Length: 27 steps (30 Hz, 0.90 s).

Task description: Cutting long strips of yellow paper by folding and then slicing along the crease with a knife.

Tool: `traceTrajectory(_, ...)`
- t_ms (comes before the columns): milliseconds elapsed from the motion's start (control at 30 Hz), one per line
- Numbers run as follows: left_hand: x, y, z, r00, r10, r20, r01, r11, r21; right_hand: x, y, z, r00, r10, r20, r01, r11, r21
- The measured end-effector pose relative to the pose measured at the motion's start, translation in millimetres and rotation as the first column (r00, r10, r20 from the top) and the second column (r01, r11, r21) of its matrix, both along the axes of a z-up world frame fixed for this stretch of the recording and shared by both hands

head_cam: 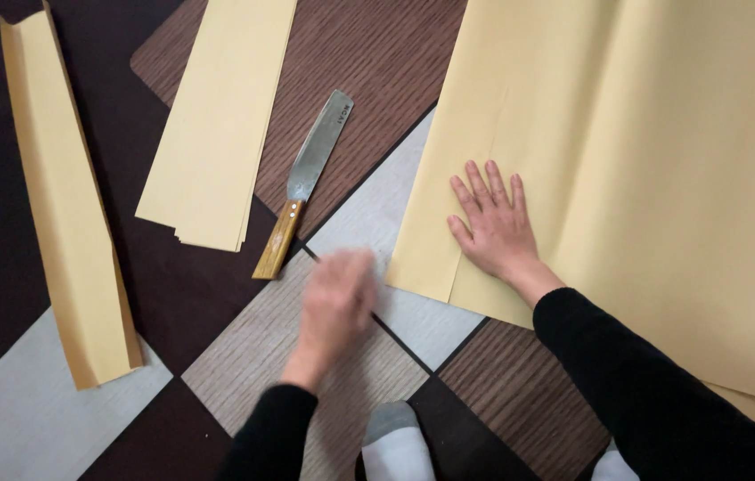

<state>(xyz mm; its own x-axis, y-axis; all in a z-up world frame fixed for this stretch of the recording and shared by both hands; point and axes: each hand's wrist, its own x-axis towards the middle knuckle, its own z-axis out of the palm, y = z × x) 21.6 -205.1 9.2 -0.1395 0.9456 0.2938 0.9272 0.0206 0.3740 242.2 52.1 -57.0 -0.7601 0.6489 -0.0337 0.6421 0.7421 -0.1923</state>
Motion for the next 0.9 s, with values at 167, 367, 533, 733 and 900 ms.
traceTrajectory(167, -60.2, 35.5, 0.9, 0.814, 0.486, -0.317, -0.529, 0.847, -0.059, -0.1, -2.7, 5.2, 1.000, 0.001, -0.003, -0.001, 1.000, 0.027)
traceTrajectory(367, -76.0, 32.3, -44.2, 0.801, 0.518, -0.301, -0.582, 0.791, -0.187, -1.0, 1.3, 2.7, 1.000, -0.003, -0.001, 0.003, 1.000, -0.007)
traceTrajectory(533, -43.8, 2.3, -13.9, 0.737, 0.661, 0.144, -0.613, 0.742, -0.272, -6.5, 5.9, 17.7, 0.998, 0.006, 0.066, -0.005, 1.000, -0.011)
traceTrajectory(733, 33.3, -66.7, 26.2, 0.695, 0.649, 0.309, -0.547, 0.757, -0.357, -15.7, 19.4, 32.5, 0.985, 0.076, 0.155, -0.081, 0.996, 0.028)
traceTrajectory(900, 80.9, -120.5, 40.5, 0.763, 0.583, 0.278, -0.468, 0.796, -0.385, -24.3, 17.1, 27.1, 0.977, 0.100, 0.191, -0.111, 0.993, 0.051)
